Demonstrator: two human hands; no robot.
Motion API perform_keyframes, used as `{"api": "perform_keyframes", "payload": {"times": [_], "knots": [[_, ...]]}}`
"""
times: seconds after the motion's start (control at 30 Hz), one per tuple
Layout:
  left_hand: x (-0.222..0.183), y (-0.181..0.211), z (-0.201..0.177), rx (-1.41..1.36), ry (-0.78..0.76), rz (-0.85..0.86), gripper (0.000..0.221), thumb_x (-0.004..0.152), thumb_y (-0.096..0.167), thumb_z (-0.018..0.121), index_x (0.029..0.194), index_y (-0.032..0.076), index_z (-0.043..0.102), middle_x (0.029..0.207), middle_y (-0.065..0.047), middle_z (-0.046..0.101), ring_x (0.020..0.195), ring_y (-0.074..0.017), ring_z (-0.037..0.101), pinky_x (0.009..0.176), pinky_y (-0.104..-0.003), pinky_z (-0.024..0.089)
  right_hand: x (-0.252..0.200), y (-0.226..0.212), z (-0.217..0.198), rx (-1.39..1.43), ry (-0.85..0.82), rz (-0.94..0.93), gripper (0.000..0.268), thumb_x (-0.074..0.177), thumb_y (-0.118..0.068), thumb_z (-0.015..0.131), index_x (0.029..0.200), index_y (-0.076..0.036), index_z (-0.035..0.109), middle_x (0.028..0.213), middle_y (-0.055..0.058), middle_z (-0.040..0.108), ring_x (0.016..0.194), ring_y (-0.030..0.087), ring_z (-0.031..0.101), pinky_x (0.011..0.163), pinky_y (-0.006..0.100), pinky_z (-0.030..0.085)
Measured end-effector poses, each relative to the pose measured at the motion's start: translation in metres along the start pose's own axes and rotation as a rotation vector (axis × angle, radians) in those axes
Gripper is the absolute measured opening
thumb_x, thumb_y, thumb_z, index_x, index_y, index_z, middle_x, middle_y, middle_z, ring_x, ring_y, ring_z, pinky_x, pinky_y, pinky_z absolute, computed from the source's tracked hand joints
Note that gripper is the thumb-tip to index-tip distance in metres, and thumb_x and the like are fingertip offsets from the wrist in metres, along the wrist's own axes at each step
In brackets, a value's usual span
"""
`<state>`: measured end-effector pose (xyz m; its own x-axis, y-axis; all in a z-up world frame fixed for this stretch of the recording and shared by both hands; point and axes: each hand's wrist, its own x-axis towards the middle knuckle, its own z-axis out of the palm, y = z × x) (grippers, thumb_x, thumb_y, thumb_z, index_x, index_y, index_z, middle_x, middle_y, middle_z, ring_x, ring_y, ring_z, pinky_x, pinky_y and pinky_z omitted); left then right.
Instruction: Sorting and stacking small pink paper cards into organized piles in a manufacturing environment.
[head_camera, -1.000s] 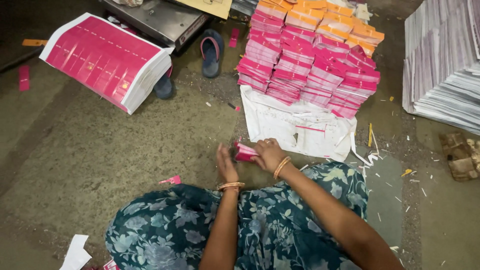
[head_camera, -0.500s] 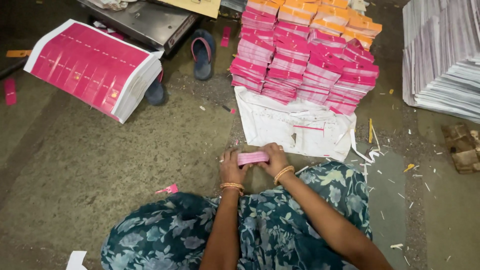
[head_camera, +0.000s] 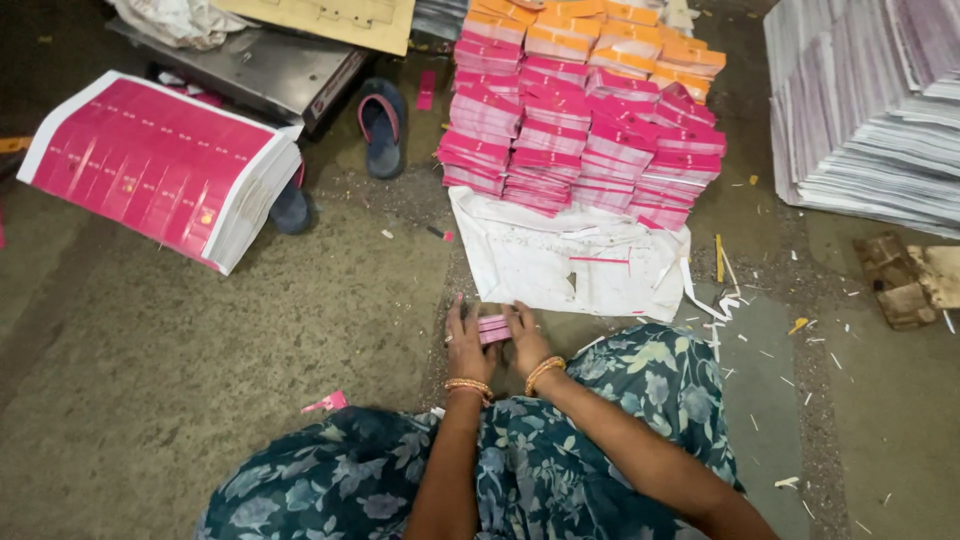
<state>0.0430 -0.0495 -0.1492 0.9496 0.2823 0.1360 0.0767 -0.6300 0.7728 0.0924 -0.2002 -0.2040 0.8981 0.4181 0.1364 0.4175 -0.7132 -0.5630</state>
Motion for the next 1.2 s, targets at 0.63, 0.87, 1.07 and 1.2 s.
{"api": "perform_keyframes", "payload": {"times": [0.63,0.87,1.07,1.2], "knots": [[0.018,-0.086,0.064,-0.997,0.099,-0.57,0.072,0.075,0.026,0.089,0.136,0.0,0.061,0.118,-0.012,0.07,0.097,-0.0193,0.068,0.077,-0.031,0.057,0.022,0.002,-0.054,1.285,-0.221,0.829,0.036,0.094,-0.019,0.069,0.127,-0.006,0.063,0.11,0.006,0.072,0.097,0.017,0.071,0.088,0.033,0.058],[0.02,-0.066,0.052,-1.017,0.088,-0.582,0.077,0.078,0.033,0.084,0.142,0.004,0.052,0.109,-0.011,0.072,0.093,-0.0168,0.069,0.074,-0.032,0.06,0.049,0.015,-0.09,1.211,0.003,0.864,0.017,0.096,-0.014,0.068,0.107,-0.002,0.071,0.09,0.012,0.074,0.074,0.019,0.068,0.072,0.033,0.058],[0.019,-0.078,0.045,-1.044,0.252,-0.599,0.06,0.09,0.026,0.08,0.141,0.006,0.055,0.099,-0.009,0.066,0.084,-0.0156,0.064,0.066,-0.028,0.055,0.134,0.228,-0.082,1.533,0.611,0.964,0.015,0.087,0.001,0.066,0.099,-0.007,0.07,0.073,0.003,0.066,0.056,0.013,0.056,0.05,0.026,0.045],[0.019,-0.122,0.097,-1.06,0.359,-0.547,0.044,0.09,0.017,0.077,0.129,0.004,0.061,0.099,-0.006,0.072,0.077,-0.0125,0.064,0.061,-0.024,0.051,0.122,0.213,-0.195,1.187,0.724,1.283,0.02,0.094,-0.022,0.073,0.089,-0.009,0.059,0.065,0.004,0.054,0.05,0.014,0.045,0.043,0.032,0.03]]}}
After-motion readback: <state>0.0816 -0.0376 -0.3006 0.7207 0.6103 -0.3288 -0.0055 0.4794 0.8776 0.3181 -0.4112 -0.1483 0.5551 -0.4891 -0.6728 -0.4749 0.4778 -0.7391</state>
